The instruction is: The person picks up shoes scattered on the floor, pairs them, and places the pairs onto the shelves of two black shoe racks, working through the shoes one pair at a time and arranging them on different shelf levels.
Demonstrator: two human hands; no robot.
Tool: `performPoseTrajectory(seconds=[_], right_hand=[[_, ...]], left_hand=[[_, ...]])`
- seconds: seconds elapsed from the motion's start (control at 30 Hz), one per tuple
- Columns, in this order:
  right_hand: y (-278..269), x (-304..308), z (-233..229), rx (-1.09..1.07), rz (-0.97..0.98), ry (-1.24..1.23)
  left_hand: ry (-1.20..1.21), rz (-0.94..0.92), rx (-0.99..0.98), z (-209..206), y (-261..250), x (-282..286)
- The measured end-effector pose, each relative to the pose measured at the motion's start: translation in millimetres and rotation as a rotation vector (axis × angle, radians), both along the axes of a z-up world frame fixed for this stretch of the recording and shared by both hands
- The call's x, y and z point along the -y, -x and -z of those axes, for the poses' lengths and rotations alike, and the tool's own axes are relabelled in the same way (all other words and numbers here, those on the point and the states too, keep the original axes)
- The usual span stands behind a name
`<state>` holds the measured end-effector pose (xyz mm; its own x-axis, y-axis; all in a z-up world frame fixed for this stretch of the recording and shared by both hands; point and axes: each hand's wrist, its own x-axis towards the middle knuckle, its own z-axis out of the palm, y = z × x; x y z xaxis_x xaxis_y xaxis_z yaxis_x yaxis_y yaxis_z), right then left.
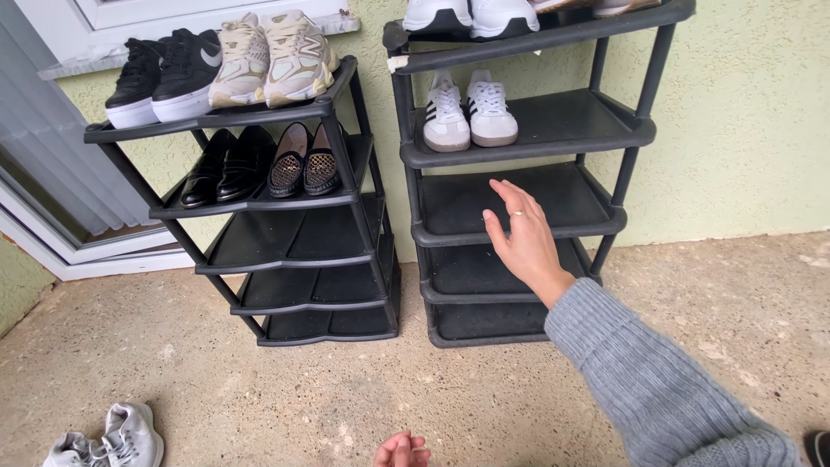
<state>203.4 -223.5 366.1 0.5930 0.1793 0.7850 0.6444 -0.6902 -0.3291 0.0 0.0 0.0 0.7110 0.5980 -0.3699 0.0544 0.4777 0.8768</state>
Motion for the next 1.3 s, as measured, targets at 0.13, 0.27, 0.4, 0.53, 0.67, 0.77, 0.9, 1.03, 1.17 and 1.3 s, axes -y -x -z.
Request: performPoseTrajectory(seconds=[0.13,0.27,0.4,0.53,0.67,0.77,0.9,1.03,1.17,1.3], right_hand=[[51,25,0,0.227,-0.032,-0.043],[101,54,8,0.193,-0.019,-0.179],[150,82,19,0.14,-0.016,-0.312],[185,116,36,0.062,-0.026,-0.334],[195,161,60,-0.058,-0.038,-0.366],[198,202,73,-0.104,-0.005,-0.375],[205,255,83,-0.152,0.061,-0.369],[219,317,103,-0.205,0.179,-0.371],[241,374,129,-0.191,0.323,-0.378],[271,429,164,-0.209,0.502,-0.36]], left_hand=[[-0.039,0.172,0.202,-82,14,20],[-0.171,0.399,0.349,-148,15,50],[-0.258,0.502,0.464,-202,18,90],[-0.339,0.566,0.5,-228,16,133],[-0.452,0.585,0.574,-235,9,184],[-0.488,0.584,0.605,-247,-1,229],[-0.461,0.641,0.632,-251,-17,282],[-0.397,0.752,0.624,-249,-17,326],[-0.36,0.878,0.591,-235,-8,368],[-0.328,0.992,0.595,-218,4,409]])
